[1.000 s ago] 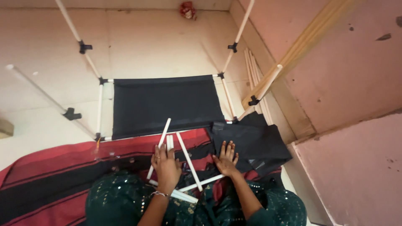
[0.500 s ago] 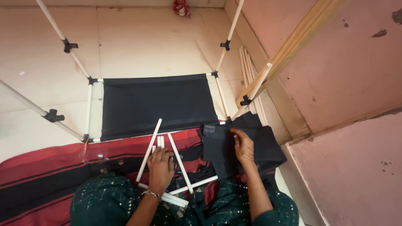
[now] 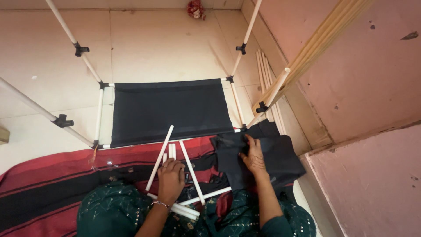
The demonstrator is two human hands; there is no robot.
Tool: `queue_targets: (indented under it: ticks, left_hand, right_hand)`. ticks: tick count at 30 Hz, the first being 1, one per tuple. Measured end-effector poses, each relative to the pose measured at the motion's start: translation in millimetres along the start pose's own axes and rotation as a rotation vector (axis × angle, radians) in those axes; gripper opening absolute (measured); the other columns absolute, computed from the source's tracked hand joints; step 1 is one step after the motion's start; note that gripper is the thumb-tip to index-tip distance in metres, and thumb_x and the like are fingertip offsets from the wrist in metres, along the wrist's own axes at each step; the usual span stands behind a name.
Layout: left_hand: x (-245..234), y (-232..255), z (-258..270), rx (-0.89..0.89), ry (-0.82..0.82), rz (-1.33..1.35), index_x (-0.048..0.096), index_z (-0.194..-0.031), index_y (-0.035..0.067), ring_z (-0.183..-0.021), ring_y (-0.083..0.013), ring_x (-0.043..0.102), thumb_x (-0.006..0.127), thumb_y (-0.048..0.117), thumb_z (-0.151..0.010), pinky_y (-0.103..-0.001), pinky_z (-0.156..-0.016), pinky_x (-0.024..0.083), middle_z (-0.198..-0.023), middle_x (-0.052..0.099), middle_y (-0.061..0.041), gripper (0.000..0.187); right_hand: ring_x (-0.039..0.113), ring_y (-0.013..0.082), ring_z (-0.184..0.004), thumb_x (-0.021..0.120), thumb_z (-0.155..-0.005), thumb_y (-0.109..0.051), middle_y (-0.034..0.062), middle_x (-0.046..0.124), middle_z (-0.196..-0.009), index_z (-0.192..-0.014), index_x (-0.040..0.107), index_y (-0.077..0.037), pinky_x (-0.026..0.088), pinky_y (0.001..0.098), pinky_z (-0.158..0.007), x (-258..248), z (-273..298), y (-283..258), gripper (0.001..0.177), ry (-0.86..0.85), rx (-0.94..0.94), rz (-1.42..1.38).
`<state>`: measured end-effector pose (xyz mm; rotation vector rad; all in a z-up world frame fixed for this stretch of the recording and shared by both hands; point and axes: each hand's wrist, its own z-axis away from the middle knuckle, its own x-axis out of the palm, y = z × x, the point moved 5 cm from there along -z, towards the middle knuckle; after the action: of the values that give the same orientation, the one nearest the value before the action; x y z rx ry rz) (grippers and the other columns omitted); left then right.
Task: The person assembles a small folding table by connecting white plastic poles with black corner joints and attaching black fabric panels to the frame. They insert poles into joints, secure the fabric, and adjust the structure while seated on the floor.
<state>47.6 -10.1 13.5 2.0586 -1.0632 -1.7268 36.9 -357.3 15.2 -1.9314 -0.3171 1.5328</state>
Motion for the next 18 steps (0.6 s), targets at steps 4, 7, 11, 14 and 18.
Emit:
queue_targets:
  ticks: [4,7,11,14,18]
  left_hand:
    - [-13,5,-3,-0.022,0.033,0.053,0.074,-0.096,0.007,-0.123,-0.0278,0.059,0.064,0.012,-0.086,-0.045,-0.103,0.038,-0.11,0.072,-0.008,0.014]
    - [-31,27,-6,0.03,0.022,0.15,0.074,-0.101,0.008,-0.126,-0.0284,0.058,0.065,0.018,-0.088,-0.047,-0.104,0.038,-0.113,0.073,-0.008,0.018]
    - [-51,90,-6,0.105,-0.04,0.29,0.067,-0.12,0.004,-0.127,-0.0356,0.054,0.075,0.036,-0.084,-0.054,-0.104,0.037,-0.125,0.067,-0.018,0.048]
    - [-59,146,-6,0.18,0.001,0.384,0.061,-0.134,0.0,-0.126,-0.0388,0.055,0.082,0.04,-0.079,-0.052,-0.104,0.041,-0.13,0.064,-0.025,0.072]
    - [-60,178,-33,0.241,-0.058,0.399,0.071,-0.127,0.01,-0.107,-0.0296,0.072,0.068,0.001,-0.081,-0.04,-0.094,0.054,-0.123,0.077,-0.013,0.047]
  right_hand:
    - [0.065,0.0289,-0.093,0.077,-0.07,0.007,0.0122,0.059,-0.107,-0.103,0.075,-0.011,0.055,0.0348,-0.084,-34,6,-30,0.037,0.103,0.023,0.01]
    - [0.065,0.0289,-0.091,0.073,-0.066,0.011,0.0134,0.06,-0.114,-0.097,0.072,-0.005,0.054,0.0353,-0.079,-79,21,-64,0.035,0.215,-0.078,-0.063]
    - [0.07,0.0262,-0.088,0.077,-0.073,0.003,0.0098,0.066,-0.12,-0.097,0.07,-0.006,0.056,0.0331,-0.077,-102,42,-109,0.027,0.186,-0.024,-0.136]
    - [0.071,0.0268,-0.102,0.077,-0.074,0.001,0.0088,0.069,-0.119,-0.1,0.073,-0.008,0.057,0.0332,-0.086,-99,54,-147,0.027,0.099,-0.181,-0.127]
    - [0.063,0.0342,-0.123,0.075,-0.077,-0.001,0.0149,0.062,-0.132,-0.115,0.069,-0.004,0.053,0.0398,-0.102,-102,68,-172,0.039,0.184,-0.434,-0.181]
